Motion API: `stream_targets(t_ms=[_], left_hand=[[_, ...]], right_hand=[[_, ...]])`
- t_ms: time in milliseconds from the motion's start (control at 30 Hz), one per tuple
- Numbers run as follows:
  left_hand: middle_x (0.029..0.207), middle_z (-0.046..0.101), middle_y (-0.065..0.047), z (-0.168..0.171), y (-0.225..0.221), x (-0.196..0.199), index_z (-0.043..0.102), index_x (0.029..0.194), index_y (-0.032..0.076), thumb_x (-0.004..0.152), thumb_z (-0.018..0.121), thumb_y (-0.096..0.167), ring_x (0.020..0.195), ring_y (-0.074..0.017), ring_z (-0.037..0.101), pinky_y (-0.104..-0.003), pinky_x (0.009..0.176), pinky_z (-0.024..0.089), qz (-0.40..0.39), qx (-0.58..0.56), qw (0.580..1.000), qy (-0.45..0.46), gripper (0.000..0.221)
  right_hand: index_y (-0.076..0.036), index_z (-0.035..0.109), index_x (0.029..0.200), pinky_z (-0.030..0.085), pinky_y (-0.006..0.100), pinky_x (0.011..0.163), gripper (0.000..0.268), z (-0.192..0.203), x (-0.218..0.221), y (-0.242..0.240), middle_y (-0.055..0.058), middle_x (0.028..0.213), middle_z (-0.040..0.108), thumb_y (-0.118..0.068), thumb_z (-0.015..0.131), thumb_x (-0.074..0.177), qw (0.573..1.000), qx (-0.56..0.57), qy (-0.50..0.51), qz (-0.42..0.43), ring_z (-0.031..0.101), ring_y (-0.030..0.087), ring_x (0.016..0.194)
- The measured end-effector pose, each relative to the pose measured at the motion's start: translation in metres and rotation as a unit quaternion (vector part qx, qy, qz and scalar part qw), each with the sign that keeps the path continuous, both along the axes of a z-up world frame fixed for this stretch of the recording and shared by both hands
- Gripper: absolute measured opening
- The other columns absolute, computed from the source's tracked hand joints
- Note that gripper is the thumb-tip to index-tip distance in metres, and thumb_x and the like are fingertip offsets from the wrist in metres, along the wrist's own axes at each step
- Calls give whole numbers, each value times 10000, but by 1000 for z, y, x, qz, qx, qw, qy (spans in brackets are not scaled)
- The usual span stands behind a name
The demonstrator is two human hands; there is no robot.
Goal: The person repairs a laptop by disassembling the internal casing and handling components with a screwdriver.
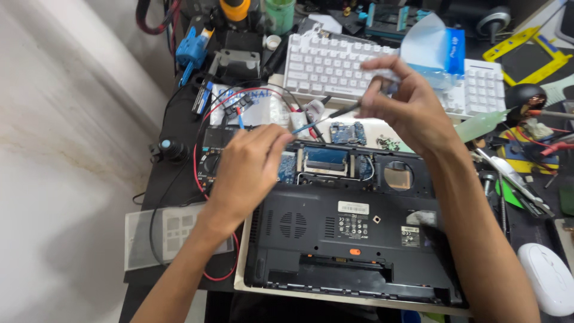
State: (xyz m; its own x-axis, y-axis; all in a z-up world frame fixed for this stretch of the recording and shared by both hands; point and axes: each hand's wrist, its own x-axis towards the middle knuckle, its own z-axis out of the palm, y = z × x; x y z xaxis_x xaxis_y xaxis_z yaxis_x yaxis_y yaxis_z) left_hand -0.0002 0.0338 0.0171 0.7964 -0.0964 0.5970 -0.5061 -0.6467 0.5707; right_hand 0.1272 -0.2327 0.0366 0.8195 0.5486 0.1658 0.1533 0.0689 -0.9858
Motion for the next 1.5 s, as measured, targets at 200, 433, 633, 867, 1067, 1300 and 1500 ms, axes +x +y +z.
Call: stream_targets(t_ms=[200, 433, 633, 867, 1067, 1300, 1500], left_hand=[[894, 677, -97, 18, 5, -3, 684, 931, 30, 966, 671, 99, 807, -320, 607, -421, 774, 444, -47, 31, 998, 14, 79], [875, 663, -93, 33, -32, -19, 683, 948, 22, 939, 719, 92, 810, -319, 580, -410, 784, 454, -93, 49, 994, -15, 80], [848, 668, -86, 41, -52, -28, 689, 928, 22, 928, 715, 92, 758, -294, 577, -414, 748, 452, -112, 46, 993, 10, 75], [821, 638, -75, 27, -109, -41, 641, 860, 58, 937, 719, 163, 755, -279, 596, -410, 772, 475, -256, 107, 960, -27, 152], [839, 584, -91, 12, -154, -46, 636, 914, 41, 975, 676, 216, 802, -282, 593, -416, 806, 465, -351, 195, 916, -11, 190], [1048, 574, -182, -9, -176, -37, 609, 1010, 15, 959, 677, 255, 969, -347, 569, -442, 883, 451, -386, 237, 892, -2, 255], [1123, 562, -205, -21, -194, -26, 593, 1084, 26, 936, 680, 318, 1094, -381, 558, -462, 962, 437, -409, 218, 884, -62, 338]], right_hand=[[-32, 750, 1008, 620, 373, 852, 149, 42, -41, -24, 60, 1141, 793, -150, 728, 920, 923, -346, -114, 122, 773, 212, 951], [-131, 715, 1205, 582, 421, 832, 348, 92, -112, -63, 90, 1022, 782, -268, 695, 885, 783, -602, -154, 13, 767, 278, 909], [-46, 721, 1070, 602, 396, 735, 281, 60, -139, -132, 137, 888, 775, -258, 732, 887, 790, -585, -83, -161, 766, 273, 808], [-3, 708, 1068, 592, 337, 642, 319, -17, -173, -168, 129, 795, 788, -251, 752, 871, 825, -487, 27, -285, 729, 186, 671], [-69, 710, 1183, 543, 350, 627, 322, -23, -194, -164, 124, 745, 750, -227, 718, 902, 845, -437, 55, -303, 673, 217, 644], [-124, 714, 1156, 557, 420, 847, 296, -35, -240, -185, 130, 1152, 636, -221, 733, 877, 755, -455, -239, -407, 659, 287, 1036], [-169, 641, 1291, 503, 519, 1011, 509, -57, -264, -212, 232, 1433, 452, -277, 762, 809, 670, -515, -242, -477, 525, 449, 1277]])
